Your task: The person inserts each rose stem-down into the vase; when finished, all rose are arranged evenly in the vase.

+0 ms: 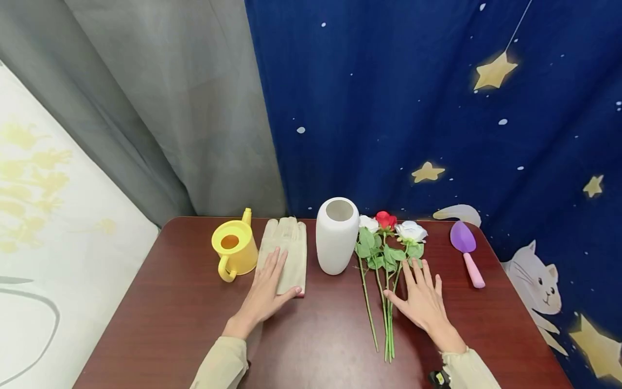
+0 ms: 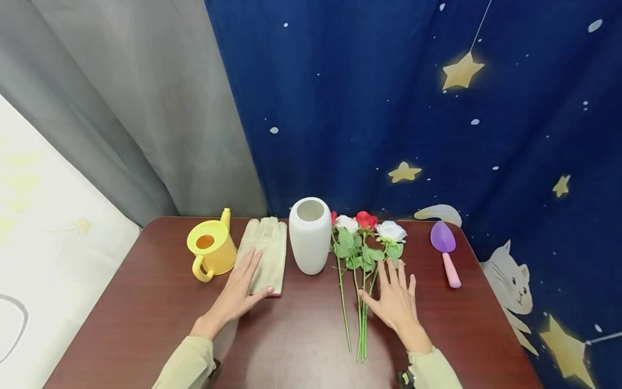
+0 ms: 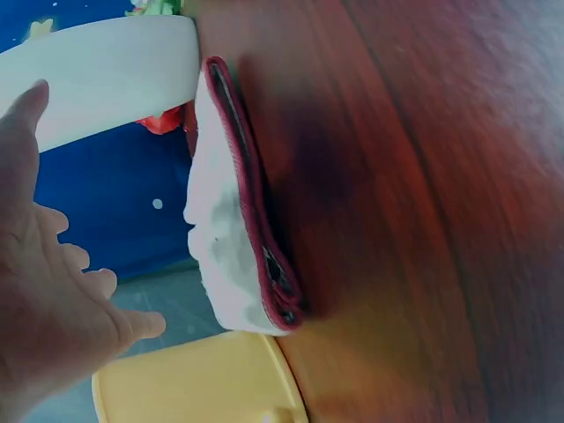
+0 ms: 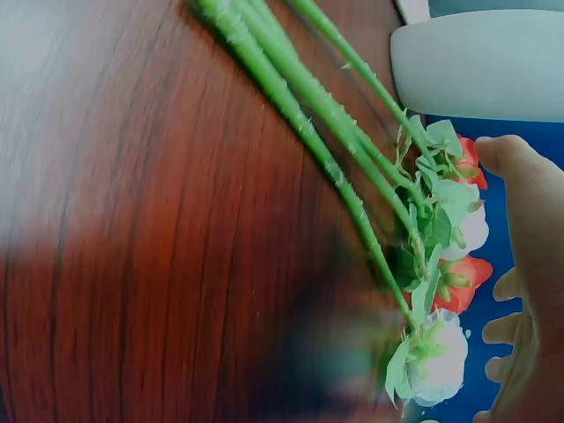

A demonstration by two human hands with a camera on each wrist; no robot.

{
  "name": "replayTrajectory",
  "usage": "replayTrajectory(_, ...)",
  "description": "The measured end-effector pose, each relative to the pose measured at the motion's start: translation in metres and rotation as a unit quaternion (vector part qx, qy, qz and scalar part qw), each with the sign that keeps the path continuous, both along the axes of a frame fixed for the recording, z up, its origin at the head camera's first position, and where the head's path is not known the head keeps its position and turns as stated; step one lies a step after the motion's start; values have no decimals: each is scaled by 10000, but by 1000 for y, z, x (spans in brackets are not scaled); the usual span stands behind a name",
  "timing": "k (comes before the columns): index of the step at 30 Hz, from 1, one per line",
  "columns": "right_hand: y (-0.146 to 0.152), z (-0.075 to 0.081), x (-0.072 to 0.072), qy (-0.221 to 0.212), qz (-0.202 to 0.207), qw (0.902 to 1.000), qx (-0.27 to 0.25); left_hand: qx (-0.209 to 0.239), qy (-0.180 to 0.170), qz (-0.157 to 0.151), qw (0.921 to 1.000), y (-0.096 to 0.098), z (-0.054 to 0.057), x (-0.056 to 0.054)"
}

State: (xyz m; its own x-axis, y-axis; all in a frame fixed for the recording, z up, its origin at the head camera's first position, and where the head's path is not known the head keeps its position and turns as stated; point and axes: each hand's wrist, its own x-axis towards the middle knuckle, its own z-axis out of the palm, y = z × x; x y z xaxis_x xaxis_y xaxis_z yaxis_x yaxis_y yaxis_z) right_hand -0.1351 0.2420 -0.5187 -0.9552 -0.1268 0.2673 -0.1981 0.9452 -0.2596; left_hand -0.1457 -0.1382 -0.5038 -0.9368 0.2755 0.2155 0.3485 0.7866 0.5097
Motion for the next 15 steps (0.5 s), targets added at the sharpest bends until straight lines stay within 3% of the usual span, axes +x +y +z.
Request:
replayTrajectory(4, -6, 2, 0, -71, 135, 9998, -161, 292, -218, 133, 9992, 5, 6, -2)
replayTrajectory(7, -7, 4, 1, 52, 355, 9976, -599, 719, -244, 155, 9970, 13, 12, -6)
replayTrajectory(11, -13, 6, -1, 372, 670, 9885, -1304, 1317, -328, 63, 9907, 26, 21, -13)
replayTrajectory(15, -29, 6, -6, 203, 821, 9788, -1865, 1629, -510, 95, 9853, 34, 32, -18)
